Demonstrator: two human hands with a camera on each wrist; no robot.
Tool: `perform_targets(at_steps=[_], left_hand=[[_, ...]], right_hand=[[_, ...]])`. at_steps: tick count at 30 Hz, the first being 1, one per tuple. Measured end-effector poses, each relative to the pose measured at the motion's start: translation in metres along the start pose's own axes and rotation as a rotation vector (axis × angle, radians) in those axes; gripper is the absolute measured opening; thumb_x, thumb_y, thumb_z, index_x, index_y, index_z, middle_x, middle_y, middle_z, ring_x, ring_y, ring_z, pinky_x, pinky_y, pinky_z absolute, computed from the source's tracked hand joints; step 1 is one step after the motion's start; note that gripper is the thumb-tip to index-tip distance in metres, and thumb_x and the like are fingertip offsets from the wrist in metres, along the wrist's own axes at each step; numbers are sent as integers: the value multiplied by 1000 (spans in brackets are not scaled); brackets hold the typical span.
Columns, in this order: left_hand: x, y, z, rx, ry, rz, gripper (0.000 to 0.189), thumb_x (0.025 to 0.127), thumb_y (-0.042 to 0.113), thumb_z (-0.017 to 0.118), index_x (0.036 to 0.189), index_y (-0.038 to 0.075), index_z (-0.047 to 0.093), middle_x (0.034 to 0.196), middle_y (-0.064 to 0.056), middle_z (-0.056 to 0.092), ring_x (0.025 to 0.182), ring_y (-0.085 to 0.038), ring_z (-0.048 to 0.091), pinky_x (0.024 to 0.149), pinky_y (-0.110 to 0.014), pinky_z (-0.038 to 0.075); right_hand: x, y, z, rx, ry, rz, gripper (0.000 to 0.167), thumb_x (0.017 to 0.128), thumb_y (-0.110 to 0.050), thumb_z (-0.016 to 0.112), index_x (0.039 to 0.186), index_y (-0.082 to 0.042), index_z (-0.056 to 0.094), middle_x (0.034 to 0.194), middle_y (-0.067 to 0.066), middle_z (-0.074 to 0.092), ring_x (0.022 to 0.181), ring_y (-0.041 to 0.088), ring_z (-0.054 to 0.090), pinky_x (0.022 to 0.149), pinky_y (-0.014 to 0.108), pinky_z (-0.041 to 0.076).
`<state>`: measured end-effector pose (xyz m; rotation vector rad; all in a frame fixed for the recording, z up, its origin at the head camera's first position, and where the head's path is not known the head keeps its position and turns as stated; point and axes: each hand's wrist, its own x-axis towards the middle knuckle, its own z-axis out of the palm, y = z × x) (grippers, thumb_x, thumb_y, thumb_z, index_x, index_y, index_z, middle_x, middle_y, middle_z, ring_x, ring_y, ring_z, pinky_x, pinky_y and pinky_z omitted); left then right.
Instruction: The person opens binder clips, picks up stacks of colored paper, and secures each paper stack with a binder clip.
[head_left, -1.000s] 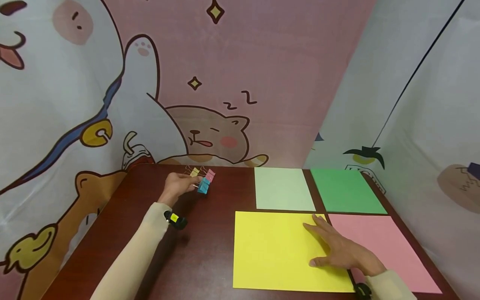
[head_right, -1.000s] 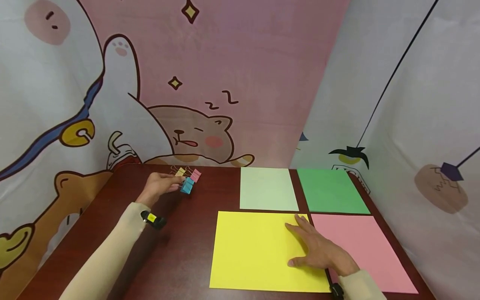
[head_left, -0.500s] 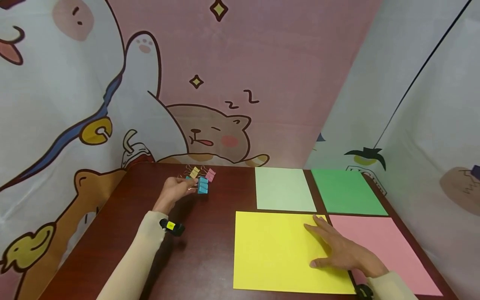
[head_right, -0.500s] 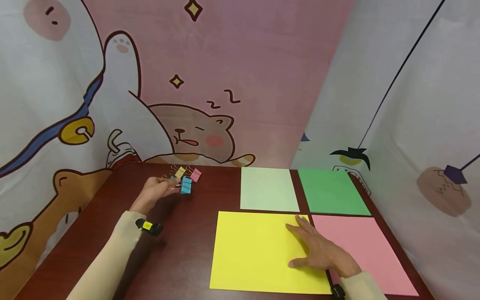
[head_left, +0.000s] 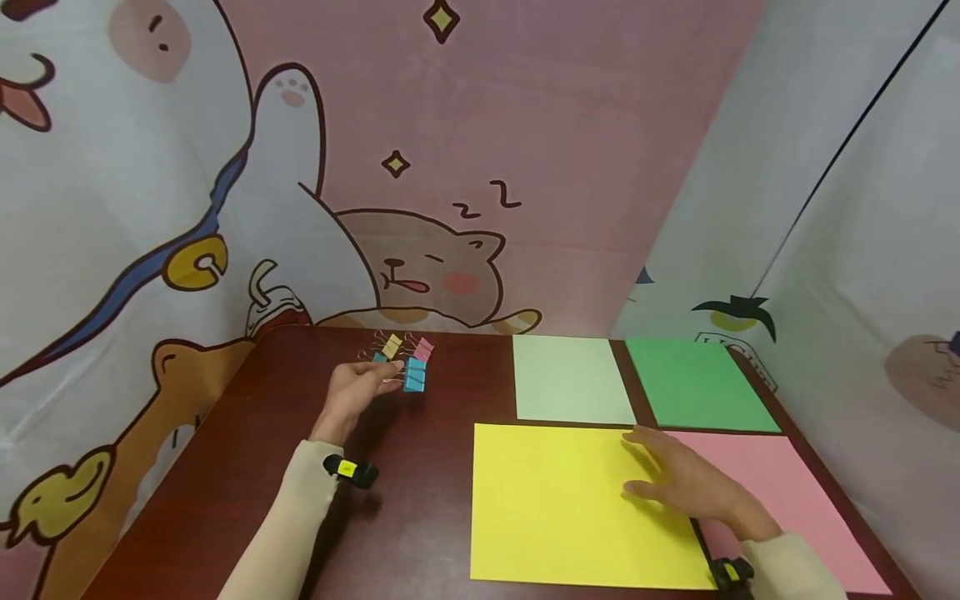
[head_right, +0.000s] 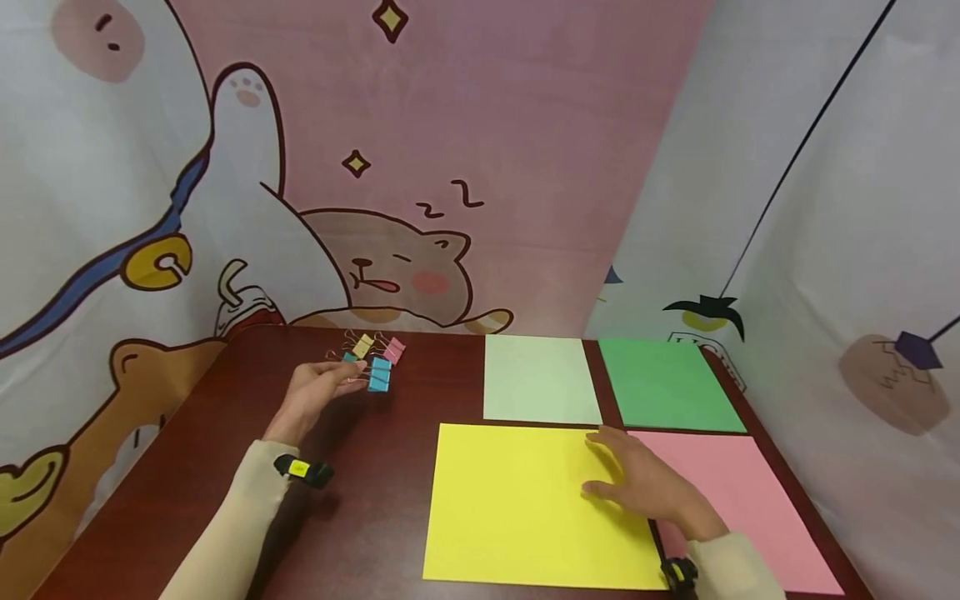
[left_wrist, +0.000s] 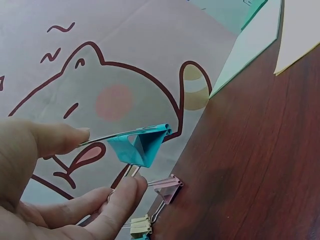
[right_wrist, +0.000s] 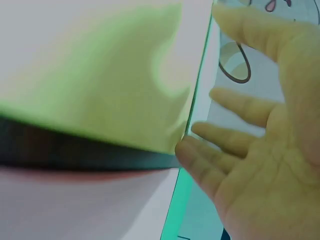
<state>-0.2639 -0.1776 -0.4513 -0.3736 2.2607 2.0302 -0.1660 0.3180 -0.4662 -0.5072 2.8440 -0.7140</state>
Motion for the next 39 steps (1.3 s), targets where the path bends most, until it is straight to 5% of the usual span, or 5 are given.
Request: perform_targets(at_steps=[11,20,24,30,39], left_hand=[[-5,2,4,-77,-34,52,61,90,38,80,131,-4,64,128,-22,69,104,-24,77,103,-44,54],[-11,12,8,-111,-55,81,57,93,33,78,132,-5,63,128,-23,68,112,-33,73,98,-38,58],[-14,15,9,-133,-71,94,52,95,28,75,131,-6,64,129,-25,68,110,-31,74,94,-35,59],[-16,17,10,-140,-74,94,52,93,30,77,130,-4,65,128,-22,68,106,-27,76,97,-37,58],[-16,18,8,-105,-58,94,55,92,34,78,132,-2,64,130,-19,66,112,-31,73,96,-34,58]], right_hand=[[10,-8,-19,67,12,277,96,90,-57,72,149,11,40,135,32,58,116,43,61,80,46,59],[17,-12,-22,10,-10,461,76,84,-68,71,104,5,62,89,13,62,73,21,53,62,34,44],[20,-10,-16,-4,-11,530,70,79,-72,73,81,-4,57,69,4,46,60,17,44,55,31,36],[26,-13,-14,-41,-2,573,86,74,-73,77,98,7,60,77,10,56,65,21,50,54,32,41],[30,-19,-12,-59,-9,585,67,74,-63,82,84,-1,58,66,3,42,59,17,41,51,30,37]])
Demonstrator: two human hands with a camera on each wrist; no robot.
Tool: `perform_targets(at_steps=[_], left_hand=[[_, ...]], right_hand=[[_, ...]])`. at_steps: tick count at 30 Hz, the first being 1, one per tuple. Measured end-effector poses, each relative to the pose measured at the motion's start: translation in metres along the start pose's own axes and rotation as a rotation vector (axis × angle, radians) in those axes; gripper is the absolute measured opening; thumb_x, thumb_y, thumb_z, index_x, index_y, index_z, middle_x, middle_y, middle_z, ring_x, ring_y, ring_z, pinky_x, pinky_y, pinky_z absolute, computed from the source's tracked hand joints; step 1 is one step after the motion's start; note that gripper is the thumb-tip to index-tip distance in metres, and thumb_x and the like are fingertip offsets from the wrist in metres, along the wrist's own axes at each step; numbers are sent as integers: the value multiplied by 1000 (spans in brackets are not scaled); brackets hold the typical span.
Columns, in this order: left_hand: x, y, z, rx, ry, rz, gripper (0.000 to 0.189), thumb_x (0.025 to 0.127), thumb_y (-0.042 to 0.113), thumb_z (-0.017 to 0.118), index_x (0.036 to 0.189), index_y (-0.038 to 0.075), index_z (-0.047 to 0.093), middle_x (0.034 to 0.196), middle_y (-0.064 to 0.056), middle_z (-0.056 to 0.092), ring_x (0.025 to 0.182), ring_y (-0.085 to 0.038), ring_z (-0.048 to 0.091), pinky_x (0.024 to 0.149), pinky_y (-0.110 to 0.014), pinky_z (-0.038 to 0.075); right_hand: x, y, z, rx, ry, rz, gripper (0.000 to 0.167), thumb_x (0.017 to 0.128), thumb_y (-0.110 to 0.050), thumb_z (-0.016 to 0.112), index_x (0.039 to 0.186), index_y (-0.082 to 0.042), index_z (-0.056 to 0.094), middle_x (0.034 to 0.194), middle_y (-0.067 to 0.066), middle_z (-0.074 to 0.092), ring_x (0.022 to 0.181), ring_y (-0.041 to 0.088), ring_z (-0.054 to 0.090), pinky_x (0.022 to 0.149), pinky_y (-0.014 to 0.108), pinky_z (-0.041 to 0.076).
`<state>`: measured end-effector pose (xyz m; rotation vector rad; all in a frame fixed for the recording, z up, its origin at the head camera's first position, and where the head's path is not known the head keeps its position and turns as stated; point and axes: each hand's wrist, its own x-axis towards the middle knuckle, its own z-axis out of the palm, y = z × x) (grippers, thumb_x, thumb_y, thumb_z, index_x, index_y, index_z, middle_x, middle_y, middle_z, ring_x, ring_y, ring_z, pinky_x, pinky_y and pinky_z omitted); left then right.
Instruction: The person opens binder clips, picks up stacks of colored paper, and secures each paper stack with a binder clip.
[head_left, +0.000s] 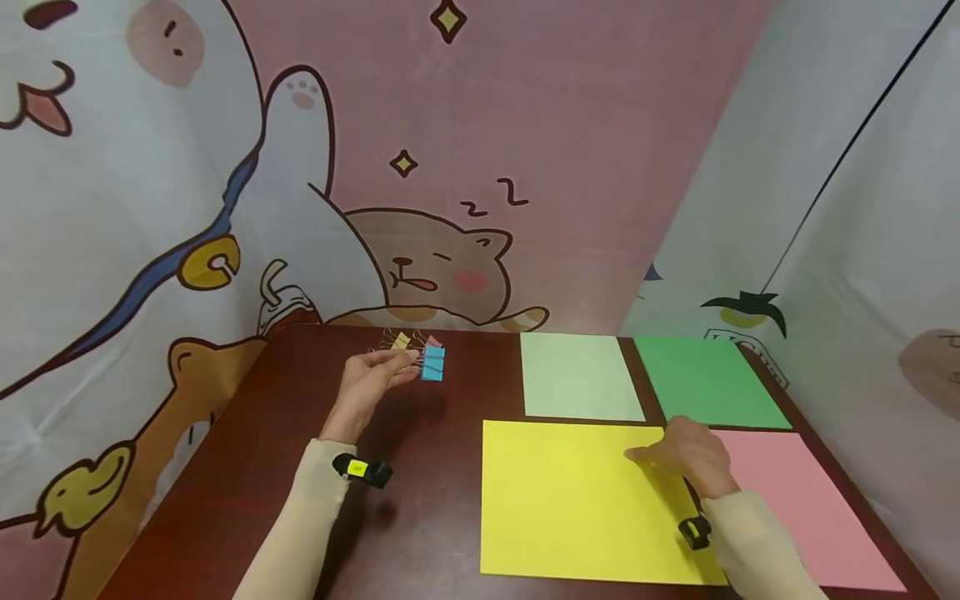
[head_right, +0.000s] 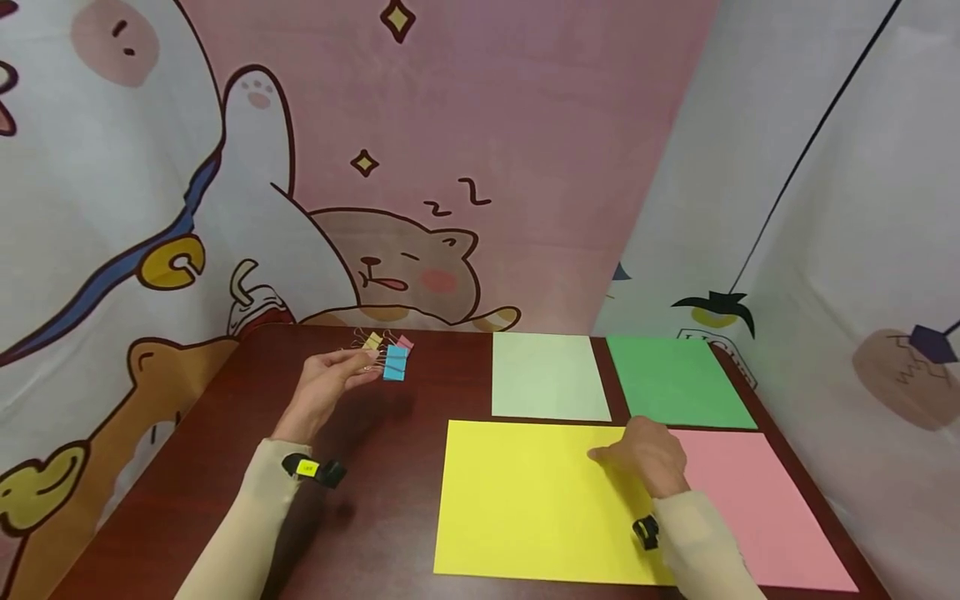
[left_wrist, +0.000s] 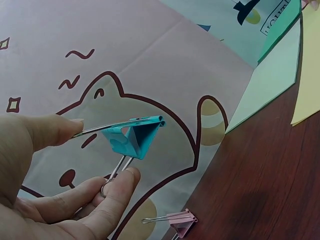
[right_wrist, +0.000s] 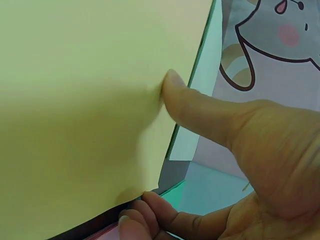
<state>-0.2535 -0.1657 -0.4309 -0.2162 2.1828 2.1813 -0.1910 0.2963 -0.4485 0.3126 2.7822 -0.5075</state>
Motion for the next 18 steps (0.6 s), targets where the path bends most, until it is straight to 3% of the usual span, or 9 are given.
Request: perform_targets(at_steps=[5,10,18], left_hand=[[-1,0,1,-6,0,6,50,93,31,77,130,-2,66,127,-19,68,111,-32,74,95,-33,59],[-2,-1,4,-29,-12,16,47,94,28,76,129,-3,66,124,-18,69,107,-29,75,93,-33,60],[-3,-2,8,-110,-42,19,45,95,20,75,130,-6,64,125,-20,67,101,-24,77,94,-36,59]], right_hand=[[1,-3,-2,-23,-20,11,73,74,-65,82,93,2,62,68,4,48,60,18,46,52,31,39],[3,-2,-2,-25,-45,37,73,72,-69,81,90,0,63,70,5,50,62,19,48,53,32,40],[3,2,-3,19,-14,38,103,69,-70,83,120,15,56,100,25,67,72,27,57,56,37,49]])
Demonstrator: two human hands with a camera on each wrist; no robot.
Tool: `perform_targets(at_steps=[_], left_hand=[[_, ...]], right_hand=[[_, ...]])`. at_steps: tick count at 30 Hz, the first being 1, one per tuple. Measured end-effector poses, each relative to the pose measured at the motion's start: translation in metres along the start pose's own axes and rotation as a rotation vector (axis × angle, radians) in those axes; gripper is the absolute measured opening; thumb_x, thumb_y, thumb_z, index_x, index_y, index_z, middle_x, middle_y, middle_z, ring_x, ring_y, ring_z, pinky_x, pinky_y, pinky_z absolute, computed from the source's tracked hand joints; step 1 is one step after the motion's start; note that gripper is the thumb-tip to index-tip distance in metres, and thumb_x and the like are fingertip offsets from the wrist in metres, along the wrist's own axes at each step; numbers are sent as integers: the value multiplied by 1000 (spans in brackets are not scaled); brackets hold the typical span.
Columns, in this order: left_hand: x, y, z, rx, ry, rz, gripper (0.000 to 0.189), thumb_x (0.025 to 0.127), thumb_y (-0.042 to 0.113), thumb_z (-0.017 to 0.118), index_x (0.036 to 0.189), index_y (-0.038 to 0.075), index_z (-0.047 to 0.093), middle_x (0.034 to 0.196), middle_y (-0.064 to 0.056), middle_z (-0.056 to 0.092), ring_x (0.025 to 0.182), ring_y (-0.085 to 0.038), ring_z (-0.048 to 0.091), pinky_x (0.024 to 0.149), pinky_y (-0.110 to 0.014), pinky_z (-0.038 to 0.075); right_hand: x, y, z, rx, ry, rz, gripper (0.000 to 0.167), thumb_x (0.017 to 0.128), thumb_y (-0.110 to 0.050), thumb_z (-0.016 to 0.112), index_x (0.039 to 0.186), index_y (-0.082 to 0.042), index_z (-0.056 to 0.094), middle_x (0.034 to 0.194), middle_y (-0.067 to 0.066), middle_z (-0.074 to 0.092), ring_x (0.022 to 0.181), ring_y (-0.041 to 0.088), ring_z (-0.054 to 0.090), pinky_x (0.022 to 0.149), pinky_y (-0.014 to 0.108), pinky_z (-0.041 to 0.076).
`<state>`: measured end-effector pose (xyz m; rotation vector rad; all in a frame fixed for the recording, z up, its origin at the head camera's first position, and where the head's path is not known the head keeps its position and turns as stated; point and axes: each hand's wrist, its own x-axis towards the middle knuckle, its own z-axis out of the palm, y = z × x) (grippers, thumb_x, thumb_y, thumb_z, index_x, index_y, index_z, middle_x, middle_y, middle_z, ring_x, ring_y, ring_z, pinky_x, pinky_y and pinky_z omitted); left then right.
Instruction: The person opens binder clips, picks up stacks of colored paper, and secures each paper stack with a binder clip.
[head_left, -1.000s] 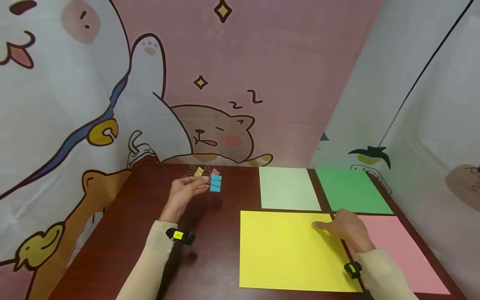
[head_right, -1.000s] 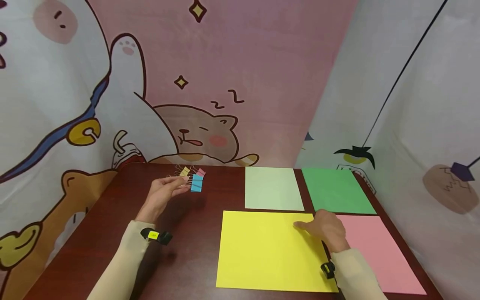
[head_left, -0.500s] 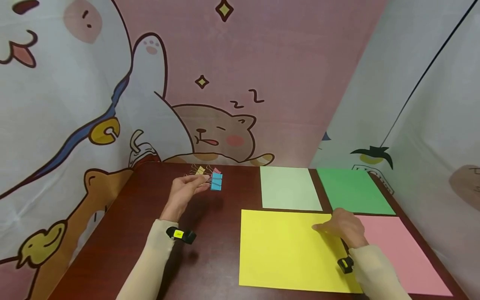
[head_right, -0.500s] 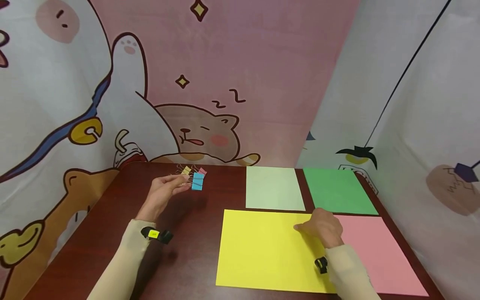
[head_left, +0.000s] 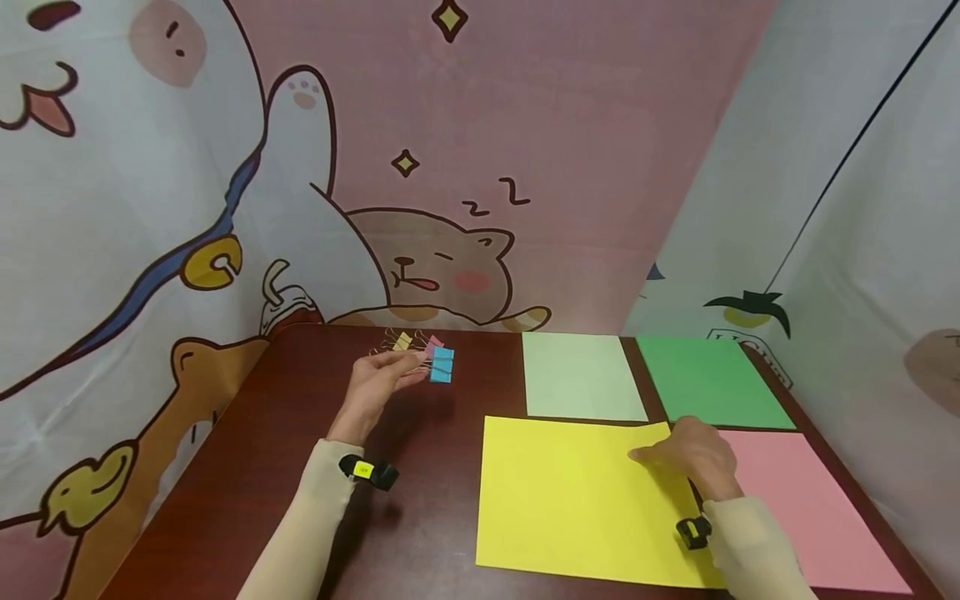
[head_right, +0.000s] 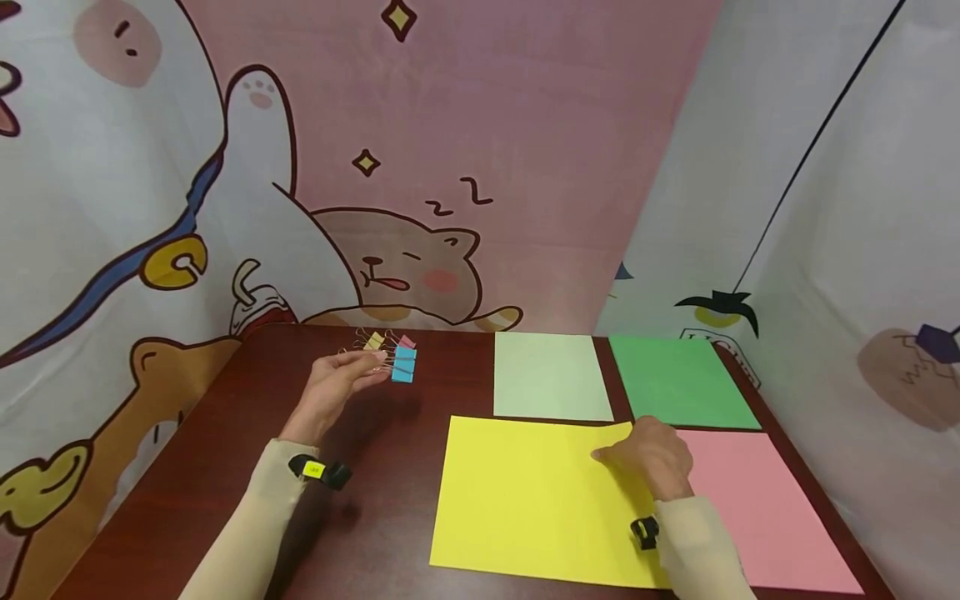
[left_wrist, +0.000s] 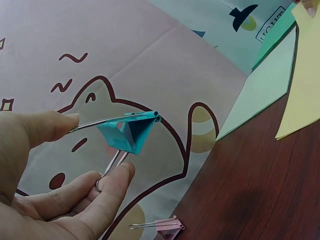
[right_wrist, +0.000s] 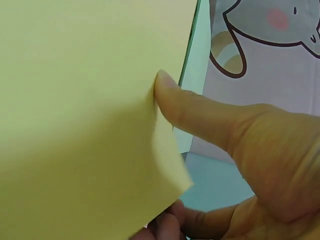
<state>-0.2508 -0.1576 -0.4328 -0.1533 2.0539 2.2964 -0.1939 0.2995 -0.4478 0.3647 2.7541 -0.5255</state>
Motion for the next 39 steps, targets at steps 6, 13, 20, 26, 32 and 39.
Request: perform_targets(at_steps=[6,13,20,26,32,39], left_hand=[[-1,-1,1,-14,-7,-6,51,95,19,74,136,-8,60,126,-19,66,103,-24,76,93,-34,59],[-2,-1,2,-46,-16,7,44,95,13,73,134,-6,62,127,-20,66,100,-21,77,90,-31,60],[-4,1,2,-24,-17,15,43,94,9,74,134,-4,64,130,-21,65,100,-20,76,88,-29,61],[-5,2,4,-39,-24,34,40,94,8,73,131,-4,65,129,-21,66,101,-22,76,89,-30,61],[-4,0,7,-49,-34,50,39,94,8,73,131,-3,66,133,-21,64,100,-20,76,91,-31,60],[-5,2,6,-39,-47,53,40,95,9,72,132,-4,64,132,-21,63,96,-16,77,99,-40,56]], right_hand=[[1,3,2,5,-9,-15,106,71,-68,82,124,19,54,115,35,64,76,30,60,59,40,52],[1,12,5,10,61,-155,61,91,-48,72,98,12,63,79,20,63,62,21,51,55,33,42],[-3,21,5,127,128,-352,47,102,-34,63,73,-14,31,62,-5,22,52,11,25,52,26,25],[-6,26,-4,244,100,-368,45,103,-46,59,82,-8,45,64,-5,21,54,8,25,51,25,25],[-14,28,-17,311,98,-310,51,101,-55,56,109,-5,62,64,-2,36,63,12,43,58,27,36],[-18,29,-32,407,105,-304,54,101,-57,54,116,-6,63,69,3,52,80,14,53,66,28,44]])
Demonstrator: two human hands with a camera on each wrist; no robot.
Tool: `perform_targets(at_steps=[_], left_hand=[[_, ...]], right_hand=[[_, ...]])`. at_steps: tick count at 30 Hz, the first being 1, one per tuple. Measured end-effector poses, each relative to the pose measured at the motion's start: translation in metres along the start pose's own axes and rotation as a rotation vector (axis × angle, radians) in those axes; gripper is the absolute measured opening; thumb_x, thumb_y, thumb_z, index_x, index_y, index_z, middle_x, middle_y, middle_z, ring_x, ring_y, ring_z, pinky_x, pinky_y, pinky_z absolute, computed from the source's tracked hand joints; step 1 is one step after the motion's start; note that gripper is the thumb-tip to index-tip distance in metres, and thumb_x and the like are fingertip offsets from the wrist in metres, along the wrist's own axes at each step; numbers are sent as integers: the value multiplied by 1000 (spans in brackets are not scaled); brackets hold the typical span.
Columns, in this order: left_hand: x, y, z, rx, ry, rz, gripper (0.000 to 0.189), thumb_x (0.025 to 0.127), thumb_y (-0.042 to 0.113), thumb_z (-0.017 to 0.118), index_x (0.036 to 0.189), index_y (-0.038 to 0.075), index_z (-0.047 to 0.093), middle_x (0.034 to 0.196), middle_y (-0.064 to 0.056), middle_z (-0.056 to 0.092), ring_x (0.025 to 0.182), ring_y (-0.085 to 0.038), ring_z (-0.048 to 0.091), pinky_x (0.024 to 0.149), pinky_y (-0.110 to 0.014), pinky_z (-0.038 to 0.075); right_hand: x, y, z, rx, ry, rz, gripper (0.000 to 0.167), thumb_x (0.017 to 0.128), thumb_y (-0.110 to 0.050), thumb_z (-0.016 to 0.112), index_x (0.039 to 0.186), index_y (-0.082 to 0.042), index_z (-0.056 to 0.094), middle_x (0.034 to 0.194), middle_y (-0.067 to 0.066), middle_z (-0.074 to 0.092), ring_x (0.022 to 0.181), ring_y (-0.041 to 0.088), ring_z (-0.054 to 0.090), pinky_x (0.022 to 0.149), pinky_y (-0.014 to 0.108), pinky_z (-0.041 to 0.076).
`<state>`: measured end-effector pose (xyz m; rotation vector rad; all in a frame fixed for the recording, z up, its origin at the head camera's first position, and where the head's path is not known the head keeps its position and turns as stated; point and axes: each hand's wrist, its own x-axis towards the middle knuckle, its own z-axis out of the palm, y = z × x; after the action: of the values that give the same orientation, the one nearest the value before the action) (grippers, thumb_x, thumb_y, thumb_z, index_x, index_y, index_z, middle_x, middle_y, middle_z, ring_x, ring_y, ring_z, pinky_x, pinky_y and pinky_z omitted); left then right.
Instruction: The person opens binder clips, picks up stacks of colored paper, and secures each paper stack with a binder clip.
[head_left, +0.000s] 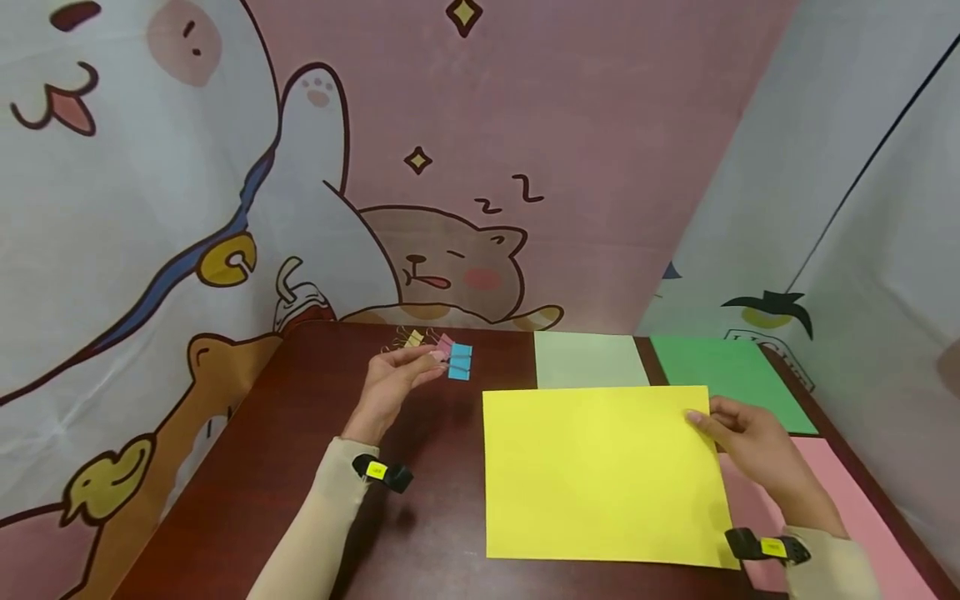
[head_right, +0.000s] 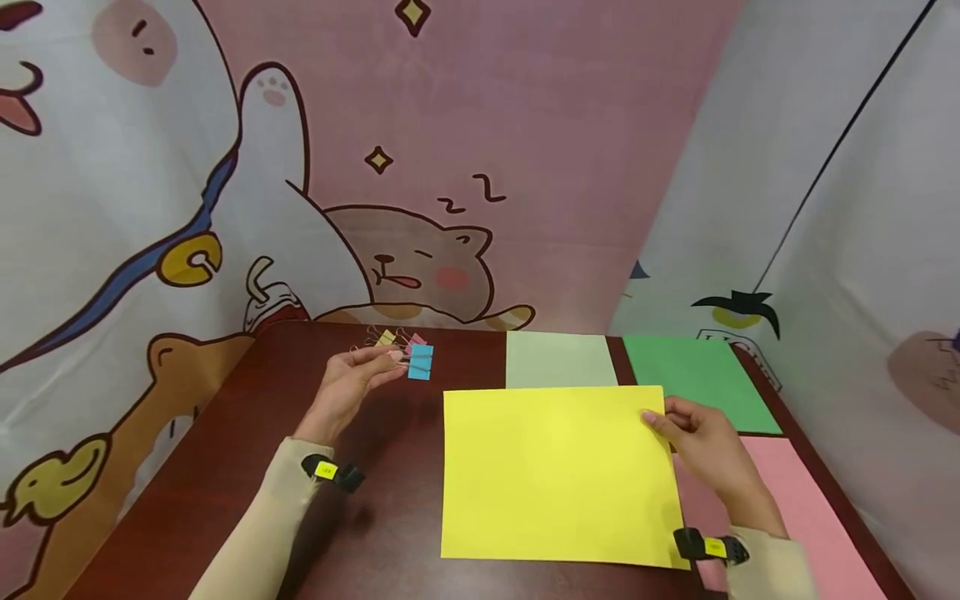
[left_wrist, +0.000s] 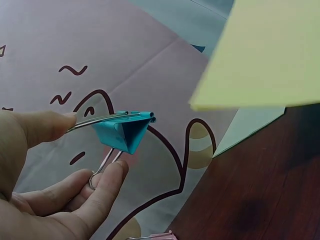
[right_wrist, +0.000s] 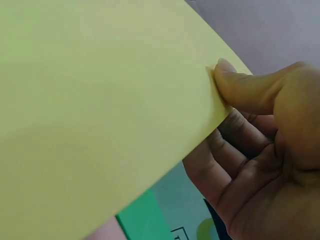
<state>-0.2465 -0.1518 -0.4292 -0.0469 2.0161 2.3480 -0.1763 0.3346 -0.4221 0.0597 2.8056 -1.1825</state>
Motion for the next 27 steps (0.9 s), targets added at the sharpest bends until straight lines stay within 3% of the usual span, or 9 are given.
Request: perform_targets(at_steps=[4,9,15,20,27], left_hand=[[0,2,0,-4,-3,7,43,95,9,72,134,-5,63,131,-21,63,95,-15,77,94,-34,59],[0,2,0,-17,1,14,41,95,7,72,134,-5,63,128,-19,65,94,-14,76,94,-35,59],[-2,4,1,-44,-21,25,42,95,8,73,132,-8,63,126,-18,62,93,-17,77,93,-35,60],[-1,5,2,-50,-20,27,41,94,6,73,131,-8,63,126,-19,62,92,-15,77,96,-39,58],[0,4,2,-37,-11,25,38,95,5,71,130,-7,64,125,-19,61,91,-14,77,90,-32,61]], right_hand=[[0,-3,-7,54,24,-21,51,102,-55,55,109,-4,60,68,1,46,80,15,50,65,28,43],[3,-5,-14,119,64,-41,49,102,-51,56,105,-2,59,74,0,48,85,12,51,71,23,52],[6,-8,-21,163,126,-9,50,102,-48,59,122,-2,62,83,-12,70,82,7,64,71,22,57],[6,-13,-23,87,218,-34,46,99,-50,63,112,-7,67,80,-13,69,78,6,58,64,24,56],[6,-18,-16,-36,367,-142,34,98,-42,69,106,-10,73,74,-21,67,68,4,54,55,21,45]])
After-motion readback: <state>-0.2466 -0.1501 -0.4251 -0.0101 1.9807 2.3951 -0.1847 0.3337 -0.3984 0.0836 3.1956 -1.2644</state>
